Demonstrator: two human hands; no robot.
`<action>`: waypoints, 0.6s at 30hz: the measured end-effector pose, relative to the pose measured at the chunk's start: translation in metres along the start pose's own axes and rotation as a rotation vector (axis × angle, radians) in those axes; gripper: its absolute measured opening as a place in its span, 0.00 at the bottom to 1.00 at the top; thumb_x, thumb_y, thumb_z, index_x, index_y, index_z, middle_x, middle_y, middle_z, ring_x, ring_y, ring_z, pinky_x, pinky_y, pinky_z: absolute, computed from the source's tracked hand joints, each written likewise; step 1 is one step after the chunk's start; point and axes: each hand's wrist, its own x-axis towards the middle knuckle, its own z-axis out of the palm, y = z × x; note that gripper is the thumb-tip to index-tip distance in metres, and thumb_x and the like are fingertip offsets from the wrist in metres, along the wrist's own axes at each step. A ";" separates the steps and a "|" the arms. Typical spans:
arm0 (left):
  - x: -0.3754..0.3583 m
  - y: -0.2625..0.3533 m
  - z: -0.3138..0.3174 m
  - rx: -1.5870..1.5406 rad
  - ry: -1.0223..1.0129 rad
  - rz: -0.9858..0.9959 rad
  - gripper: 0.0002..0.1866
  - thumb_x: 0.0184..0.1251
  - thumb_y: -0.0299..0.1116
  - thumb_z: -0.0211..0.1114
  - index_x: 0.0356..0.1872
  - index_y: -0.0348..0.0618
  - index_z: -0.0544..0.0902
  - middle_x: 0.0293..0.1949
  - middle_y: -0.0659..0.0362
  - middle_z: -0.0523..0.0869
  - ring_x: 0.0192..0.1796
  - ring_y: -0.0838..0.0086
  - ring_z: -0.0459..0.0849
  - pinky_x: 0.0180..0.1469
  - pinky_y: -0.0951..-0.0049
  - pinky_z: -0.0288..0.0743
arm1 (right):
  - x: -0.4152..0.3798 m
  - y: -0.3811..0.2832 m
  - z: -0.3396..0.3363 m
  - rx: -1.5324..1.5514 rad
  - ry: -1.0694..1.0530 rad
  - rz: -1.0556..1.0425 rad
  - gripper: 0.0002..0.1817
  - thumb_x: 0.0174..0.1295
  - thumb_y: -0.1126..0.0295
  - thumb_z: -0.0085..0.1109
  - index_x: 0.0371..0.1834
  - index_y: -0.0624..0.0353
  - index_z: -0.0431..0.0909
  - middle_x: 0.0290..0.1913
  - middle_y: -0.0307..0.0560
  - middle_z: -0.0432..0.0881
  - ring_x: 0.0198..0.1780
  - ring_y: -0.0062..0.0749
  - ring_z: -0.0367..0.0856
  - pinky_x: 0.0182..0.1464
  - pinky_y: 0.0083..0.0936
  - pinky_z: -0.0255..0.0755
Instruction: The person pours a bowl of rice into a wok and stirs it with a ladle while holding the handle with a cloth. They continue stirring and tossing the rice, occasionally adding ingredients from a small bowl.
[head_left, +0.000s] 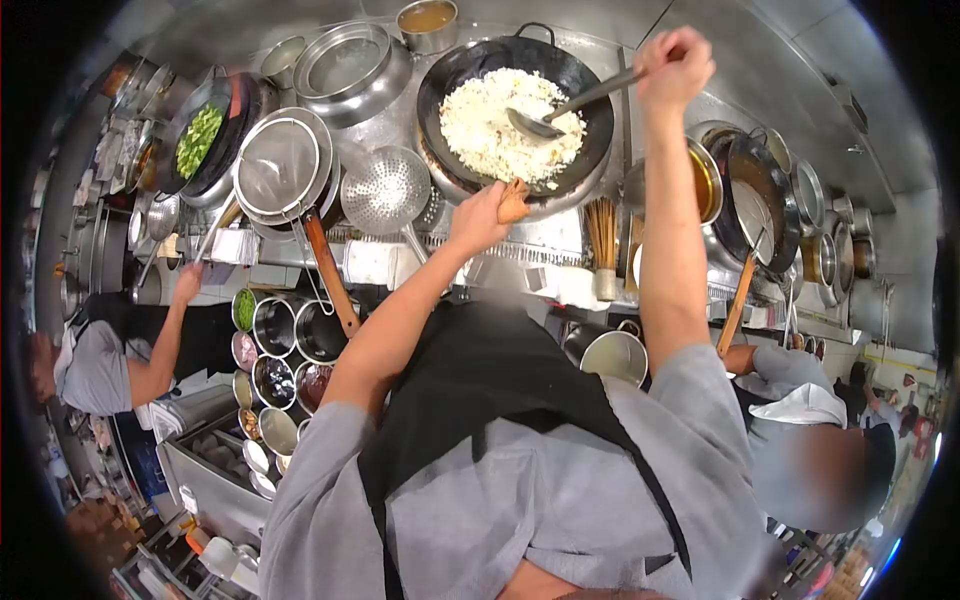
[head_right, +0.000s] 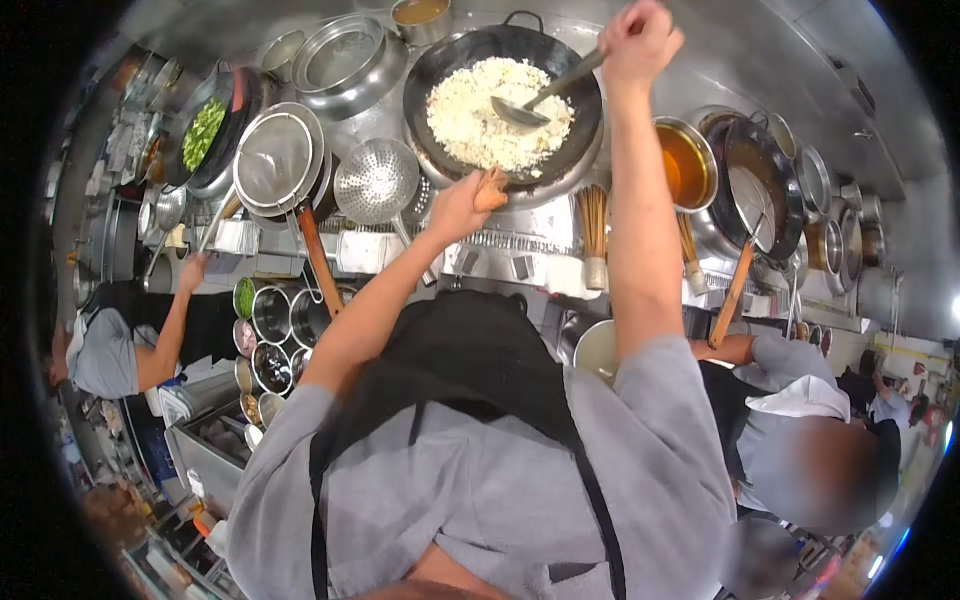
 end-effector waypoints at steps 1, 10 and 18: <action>0.003 0.001 -0.002 -0.002 -0.001 -0.006 0.21 0.53 0.36 0.68 0.46 0.46 0.72 0.44 0.46 0.84 0.46 0.46 0.82 0.45 0.51 0.75 | 0.000 -0.011 0.006 0.003 -0.001 -0.001 0.19 0.64 0.62 0.40 0.14 0.56 0.58 0.11 0.39 0.58 0.14 0.25 0.54 0.20 0.26 0.54; -0.014 -0.004 -0.007 -0.308 0.076 -0.109 0.24 0.51 0.30 0.68 0.51 0.42 0.73 0.45 0.44 0.83 0.49 0.44 0.82 0.50 0.54 0.75 | -0.035 0.038 0.010 -0.297 -0.386 -0.259 0.18 0.64 0.65 0.44 0.15 0.57 0.63 0.13 0.38 0.59 0.16 0.23 0.55 0.20 0.24 0.51; -0.075 -0.018 -0.026 -1.308 0.096 -0.762 0.22 0.68 0.43 0.64 0.58 0.44 0.73 0.44 0.57 0.83 0.43 0.68 0.85 0.48 0.64 0.79 | -0.054 -0.016 -0.055 0.141 0.122 0.078 0.19 0.62 0.63 0.45 0.12 0.53 0.61 0.11 0.37 0.58 0.13 0.23 0.52 0.17 0.25 0.48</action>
